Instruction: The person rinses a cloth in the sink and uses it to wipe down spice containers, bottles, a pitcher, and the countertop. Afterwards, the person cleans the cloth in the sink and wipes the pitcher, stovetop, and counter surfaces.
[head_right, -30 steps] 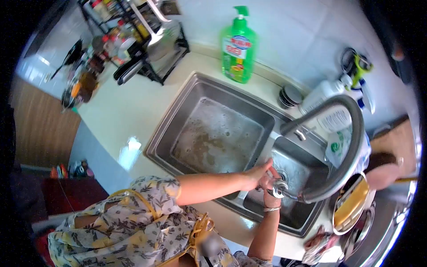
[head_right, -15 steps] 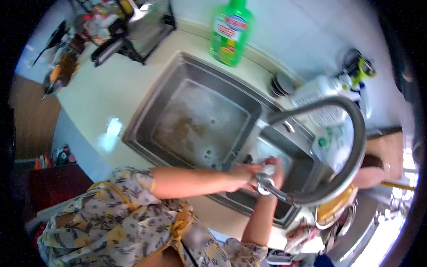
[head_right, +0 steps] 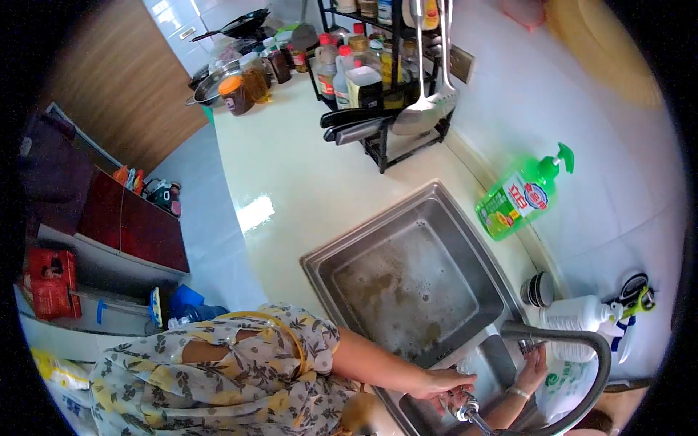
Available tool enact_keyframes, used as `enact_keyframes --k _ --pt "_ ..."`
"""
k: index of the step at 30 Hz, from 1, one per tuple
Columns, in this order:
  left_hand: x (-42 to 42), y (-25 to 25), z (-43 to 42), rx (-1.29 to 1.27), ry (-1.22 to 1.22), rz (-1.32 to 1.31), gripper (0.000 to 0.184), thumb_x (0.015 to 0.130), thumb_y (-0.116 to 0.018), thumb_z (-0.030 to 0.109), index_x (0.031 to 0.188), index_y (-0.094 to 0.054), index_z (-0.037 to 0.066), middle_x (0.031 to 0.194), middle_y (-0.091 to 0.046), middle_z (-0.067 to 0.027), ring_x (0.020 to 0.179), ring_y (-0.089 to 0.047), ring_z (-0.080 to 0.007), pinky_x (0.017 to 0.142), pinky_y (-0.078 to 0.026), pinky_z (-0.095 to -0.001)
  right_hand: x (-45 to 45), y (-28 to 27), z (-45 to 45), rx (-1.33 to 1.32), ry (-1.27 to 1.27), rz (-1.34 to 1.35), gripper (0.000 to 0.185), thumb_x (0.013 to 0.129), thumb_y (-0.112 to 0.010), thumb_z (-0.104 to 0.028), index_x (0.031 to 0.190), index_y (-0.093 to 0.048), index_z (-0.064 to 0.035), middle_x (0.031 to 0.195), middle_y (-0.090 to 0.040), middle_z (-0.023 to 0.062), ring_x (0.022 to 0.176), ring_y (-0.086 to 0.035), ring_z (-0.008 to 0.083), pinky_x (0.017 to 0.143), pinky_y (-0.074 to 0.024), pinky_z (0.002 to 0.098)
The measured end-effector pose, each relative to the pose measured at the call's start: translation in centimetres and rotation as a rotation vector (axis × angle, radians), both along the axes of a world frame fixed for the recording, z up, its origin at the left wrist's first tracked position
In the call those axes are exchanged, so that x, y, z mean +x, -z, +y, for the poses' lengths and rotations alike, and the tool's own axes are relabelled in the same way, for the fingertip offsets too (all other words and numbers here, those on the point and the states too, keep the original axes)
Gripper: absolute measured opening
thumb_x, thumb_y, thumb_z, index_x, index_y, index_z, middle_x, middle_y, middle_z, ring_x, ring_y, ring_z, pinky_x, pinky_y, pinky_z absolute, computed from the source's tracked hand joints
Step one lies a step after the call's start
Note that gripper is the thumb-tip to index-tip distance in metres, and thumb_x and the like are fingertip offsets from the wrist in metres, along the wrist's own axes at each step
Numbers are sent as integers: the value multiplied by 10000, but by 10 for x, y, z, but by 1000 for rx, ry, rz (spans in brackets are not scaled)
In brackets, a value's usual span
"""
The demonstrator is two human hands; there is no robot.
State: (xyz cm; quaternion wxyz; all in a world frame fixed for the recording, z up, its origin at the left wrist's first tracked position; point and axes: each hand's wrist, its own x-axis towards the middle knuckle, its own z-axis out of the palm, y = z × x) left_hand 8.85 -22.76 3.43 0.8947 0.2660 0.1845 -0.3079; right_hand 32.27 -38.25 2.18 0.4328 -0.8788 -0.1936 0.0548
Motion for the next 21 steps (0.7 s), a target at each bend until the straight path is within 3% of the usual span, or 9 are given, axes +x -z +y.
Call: enact_keyframes --k 2,4,6,10,12,14,16,18,21 --pt "-2 8 13 26 -23 -4 494 903 -399 633 1021 -495 163 713 -534 20 689 -555 -164 609 -489 -370 -39 -2 16 598 335 178 322 897 -576 -200 1147 -617 -1 795 -632 51 726 -602 201 733 -507 296" --pt "0 26 38 273 -67 -15 483 902 -471 579 1122 -505 150 796 -543 19 719 -553 -122 596 -493 -317 -61 28 -15 699 480 354 268 898 -596 -242 1088 -641 -58 823 -616 17 778 -596 177 685 -507 275" --pt "-6 45 61 357 -136 -17 388 910 -510 496 1070 -522 142 824 -537 33 700 -542 -96 550 -476 -279 -90 68 -46 965 -50 1034 205 901 -595 -327 935 -649 -133 803 -591 -31 712 -568 122 581 -471 235" --pt "-23 57 94 506 -169 68 274 918 -516 393 1041 -548 150 861 -527 25 657 -507 -96 550 -451 -256 -192 96 51 850 693 937 311 915 -528 -481 794 -504 -195 588 -387 -70 423 -341 88 374 -256 226" --pt "-33 57 102 599 -83 42 283 914 -523 392 1054 -547 147 863 -527 16 659 -499 -105 560 -452 -276 -224 32 105 670 603 931 291 933 -508 -454 816 -507 -187 595 -405 -57 416 -342 81 371 -266 234" --pt "-46 50 99 700 -40 35 301 895 -547 405 1039 -560 141 845 -527 -4 679 -486 -143 602 -448 -343 -223 68 108 907 287 993 270 956 -484 -390 839 -522 -150 646 -481 -18 465 -438 121 402 -364 277" --pt "-59 34 106 659 7 -45 345 888 -556 406 1077 -578 118 914 -595 -41 761 -553 -175 668 -475 -386 -237 59 156 876 417 1002 272 968 -482 -336 845 -538 -100 691 -547 24 583 -550 181 507 -473 328" --pt "-63 48 104 916 -146 -131 380 881 -566 392 1074 -614 68 941 -652 -106 818 -610 -210 708 -499 -378 -244 69 173 938 429 911 256 961 -495 -248 820 -561 -44 760 -587 63 712 -591 220 628 -486 391" --pt "-72 42 139 1313 -157 -311 373 858 -594 345 1031 -643 19 894 -671 -166 808 -652 -251 728 -511 -373 -257 47 207 945 364 934 278 968 -497 -269 847 -591 -37 779 -608 72 741 -601 209 669 -485 357"
